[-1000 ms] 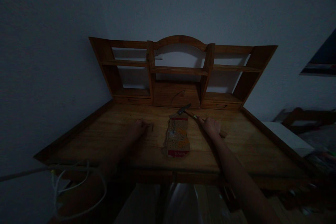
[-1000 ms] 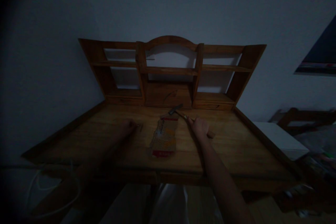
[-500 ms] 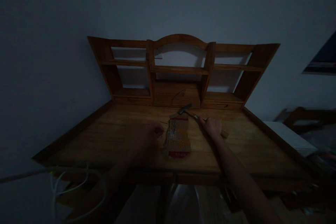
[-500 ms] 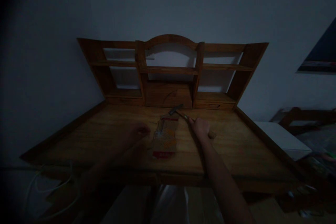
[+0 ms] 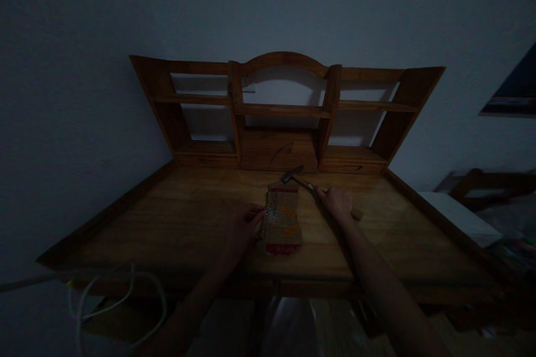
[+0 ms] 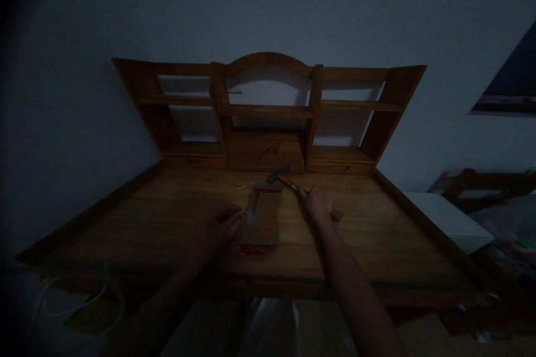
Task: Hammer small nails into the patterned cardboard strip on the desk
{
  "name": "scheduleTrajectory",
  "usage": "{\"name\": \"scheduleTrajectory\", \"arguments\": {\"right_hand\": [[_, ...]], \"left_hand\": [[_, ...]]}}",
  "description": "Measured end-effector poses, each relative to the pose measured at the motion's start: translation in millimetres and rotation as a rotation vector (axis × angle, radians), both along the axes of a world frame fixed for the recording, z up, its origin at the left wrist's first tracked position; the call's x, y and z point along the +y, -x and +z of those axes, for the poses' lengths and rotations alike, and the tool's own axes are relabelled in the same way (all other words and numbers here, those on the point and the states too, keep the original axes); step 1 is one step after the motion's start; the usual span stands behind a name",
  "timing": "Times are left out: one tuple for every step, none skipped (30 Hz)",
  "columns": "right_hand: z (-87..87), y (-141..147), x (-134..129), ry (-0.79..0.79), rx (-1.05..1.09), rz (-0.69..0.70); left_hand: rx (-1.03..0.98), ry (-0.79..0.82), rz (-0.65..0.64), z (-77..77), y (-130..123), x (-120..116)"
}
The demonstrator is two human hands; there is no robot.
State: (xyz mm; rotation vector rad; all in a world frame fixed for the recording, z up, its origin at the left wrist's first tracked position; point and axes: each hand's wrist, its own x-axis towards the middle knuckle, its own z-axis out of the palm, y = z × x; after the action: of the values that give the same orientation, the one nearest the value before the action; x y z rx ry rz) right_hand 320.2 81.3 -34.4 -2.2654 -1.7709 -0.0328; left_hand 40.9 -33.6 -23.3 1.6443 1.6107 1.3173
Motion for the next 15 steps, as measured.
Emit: {"name": "scheduleTrajectory", "arguments": {"right_hand": [[0.4,0.3,-0.3,0.0,0.012,-0.014],[0.9,0.5,-0.9,-0.006,0.026,-0.031],[1.7,0.6,-1.6,-0.011,0.042,-0.047],[2.9,0.5,-2.5,-0.014,0.058,-0.063],[4.5,0.2,-3.4,-0.019,0.07,-0.074],[6.6,-0.2,-4.4,-0.026,0.079,-0.085],[9.1,-0.6,-5.4,-0.034,0.085,-0.094],[12.0,-1.1,-6.3,-0.044,0.092,-0.103],[15.0,-1.3,-7.1,-0.06,0.101,-0.114],[18.0,-1.4,-7.8,-0.089,0.114,-0.124],[20.8,-1.3,-8.3,-0.119,0.134,-0.135],[23.1,-1.1,-8.7,-0.15,0.158,-0.147],[24.9,-1.0,-9.0,-0.184,0.182,-0.159],[26.1,-1.0,-9.1,-0.221,0.203,-0.174],[26.8,-1.3,-9.0,-0.258,0.223,-0.189]], "left_hand": [[-0.025,-0.015,-0.001,-0.8,-5.2,-1.6],[-0.045,-0.031,-0.003,-2.1,-10.1,-2.4],[-0.055,-0.046,-0.007,-4.0,-14.3,-2.4],[-0.056,-0.058,-0.011,-6.1,-17.7,-1.9],[-0.049,-0.066,-0.016,-8.4,-20.1,-1.1],[-0.041,-0.071,-0.019,-10.5,-21.5,-0.1],[-0.032,-0.077,-0.018,-12.4,-22.2,1.0],[-0.022,-0.082,-0.019,-13.9,-22.3,2.1],[-0.013,-0.082,-0.015,-15.0,-21.9,3.1],[-0.007,-0.074,-0.01,-15.9,-21.4,4.2],[-0.011,-0.061,-0.005,-16.6,-20.9,5.3],[-0.02,-0.047,-0.003,-17.4,-20.6,6.5],[-0.034,-0.033,-0.004,-18.4,-20.5,7.8],[-0.056,-0.025,-0.007,-19.7,-20.7,9.2],[-0.078,-0.023,-0.014,-21.2,-21.0,10.5]]}}
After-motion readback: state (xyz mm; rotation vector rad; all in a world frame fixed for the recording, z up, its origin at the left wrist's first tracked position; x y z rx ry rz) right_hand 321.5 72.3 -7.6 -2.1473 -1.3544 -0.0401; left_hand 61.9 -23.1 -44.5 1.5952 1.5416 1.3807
